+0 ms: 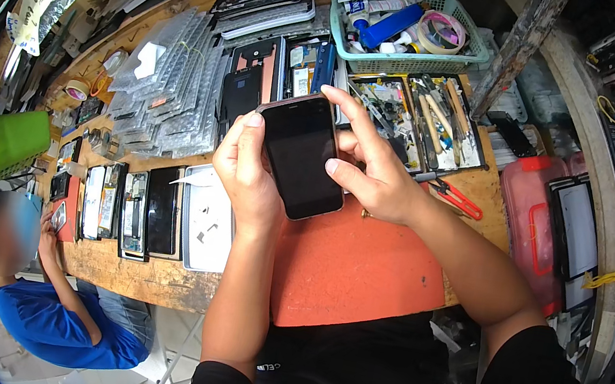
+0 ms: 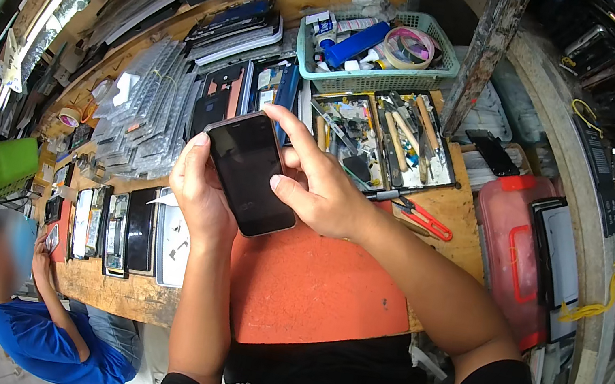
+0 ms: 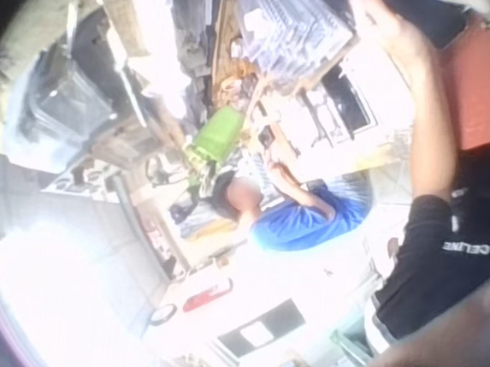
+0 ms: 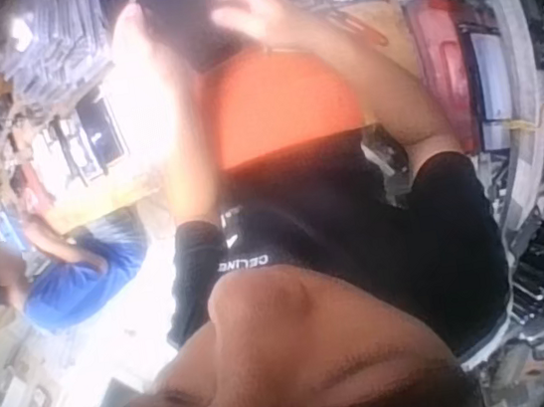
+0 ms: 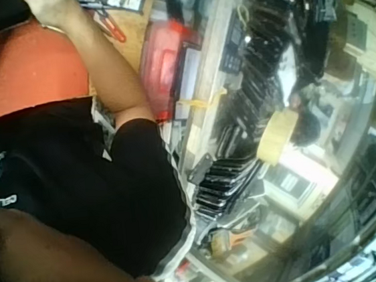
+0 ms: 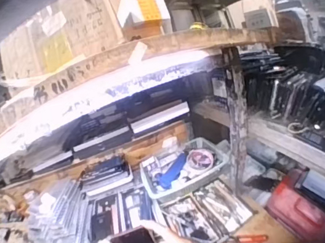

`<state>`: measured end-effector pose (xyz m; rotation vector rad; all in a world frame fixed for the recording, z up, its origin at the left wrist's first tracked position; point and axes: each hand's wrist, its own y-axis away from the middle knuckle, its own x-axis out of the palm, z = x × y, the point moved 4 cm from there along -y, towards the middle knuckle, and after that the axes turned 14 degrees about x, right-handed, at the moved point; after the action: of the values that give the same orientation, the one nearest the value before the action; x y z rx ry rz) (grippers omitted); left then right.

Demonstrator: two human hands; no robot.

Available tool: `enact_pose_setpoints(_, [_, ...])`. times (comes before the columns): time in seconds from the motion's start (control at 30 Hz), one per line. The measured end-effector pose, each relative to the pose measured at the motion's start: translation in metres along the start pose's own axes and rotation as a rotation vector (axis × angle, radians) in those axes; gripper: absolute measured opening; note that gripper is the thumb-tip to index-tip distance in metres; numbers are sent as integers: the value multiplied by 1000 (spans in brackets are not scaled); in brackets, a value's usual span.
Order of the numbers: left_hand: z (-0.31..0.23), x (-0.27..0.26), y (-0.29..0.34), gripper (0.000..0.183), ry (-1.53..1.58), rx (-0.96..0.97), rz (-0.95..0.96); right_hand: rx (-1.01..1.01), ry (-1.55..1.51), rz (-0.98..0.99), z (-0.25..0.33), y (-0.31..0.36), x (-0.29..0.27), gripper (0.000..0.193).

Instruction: The person holds a smartphone with both hands and repeatedly taps and swipes the screen while the display remains off. The person then places the phone on the table and walks to another area to interact with a machine.

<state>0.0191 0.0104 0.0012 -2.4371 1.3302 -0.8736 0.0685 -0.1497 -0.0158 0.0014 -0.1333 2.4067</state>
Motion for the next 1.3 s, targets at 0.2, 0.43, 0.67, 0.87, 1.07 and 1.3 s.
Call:
enact_pose_setpoints(0.2, [1, 2, -4, 27, 1, 11, 15, 16, 24, 13, 0, -3, -4, 86])
enact_pose_setpoints(0.43, [0, 3, -4, 23, -19, -3, -1, 31, -1, 2, 9, -1, -1, 91])
enact_pose_setpoints(0.67, [0, 1, -4, 27, -17, 11, 1, -4, 115, -13, 10, 1, 0, 90])
enact_pose_setpoints(0.87, [1, -1, -4, 27, -18, 10, 10, 9, 64, 1, -1, -3, -3, 85])
enact_pose_setpoints(1.07, [1, 2, -5, 23, -53, 9, -17, -24, 47, 0, -1, -4, -3, 88])
enact_pose_setpoints(1.3, [0, 2, -5, 22, -41, 10, -30, 18, 130, -8, 10, 1, -1, 101])
